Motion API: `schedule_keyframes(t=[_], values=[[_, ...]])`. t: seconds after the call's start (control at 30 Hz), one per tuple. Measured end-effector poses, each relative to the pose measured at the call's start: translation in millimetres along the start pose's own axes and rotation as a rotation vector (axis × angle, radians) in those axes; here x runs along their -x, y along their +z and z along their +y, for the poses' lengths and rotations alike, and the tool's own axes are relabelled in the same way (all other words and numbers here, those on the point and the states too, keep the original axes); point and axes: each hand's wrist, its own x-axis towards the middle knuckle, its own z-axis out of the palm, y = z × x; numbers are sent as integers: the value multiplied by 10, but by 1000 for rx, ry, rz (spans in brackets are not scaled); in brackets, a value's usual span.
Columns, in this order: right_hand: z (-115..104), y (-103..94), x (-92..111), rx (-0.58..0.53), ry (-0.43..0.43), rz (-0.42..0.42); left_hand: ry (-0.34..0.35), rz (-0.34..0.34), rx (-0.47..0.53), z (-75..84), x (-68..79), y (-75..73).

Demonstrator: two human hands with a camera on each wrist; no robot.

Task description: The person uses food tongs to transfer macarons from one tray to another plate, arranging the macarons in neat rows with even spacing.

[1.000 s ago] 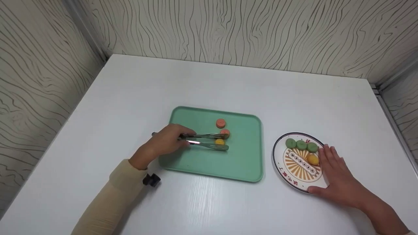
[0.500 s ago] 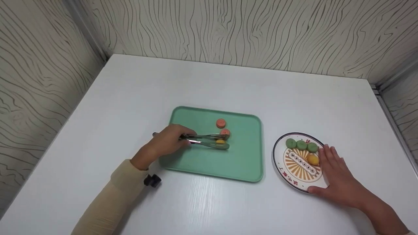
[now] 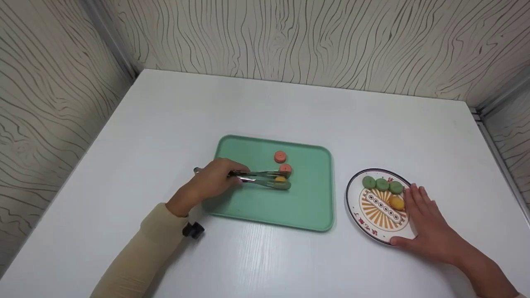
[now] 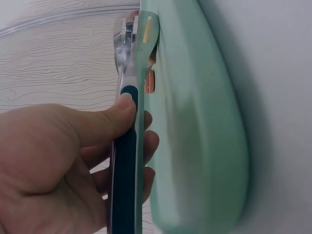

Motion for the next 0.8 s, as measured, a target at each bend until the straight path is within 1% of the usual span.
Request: schedule_keyframes(t=[0.1, 0.23, 0.43, 0.57, 0.8], values=[[4, 0, -3, 0, 0, 1, -4, 14, -7, -7, 1, 4], [7, 3, -3, -2, -3, 0, 7, 26, 0, -11, 6, -6], [-3, -3, -1, -10, 1, -8, 20, 20, 11, -6, 19, -34], [-14, -3, -1, 7, 6, -10, 39, 16, 26, -7, 26, -41], [-24, -7, -9, 26, 13, -12, 34, 8, 44, 31, 40, -59]])
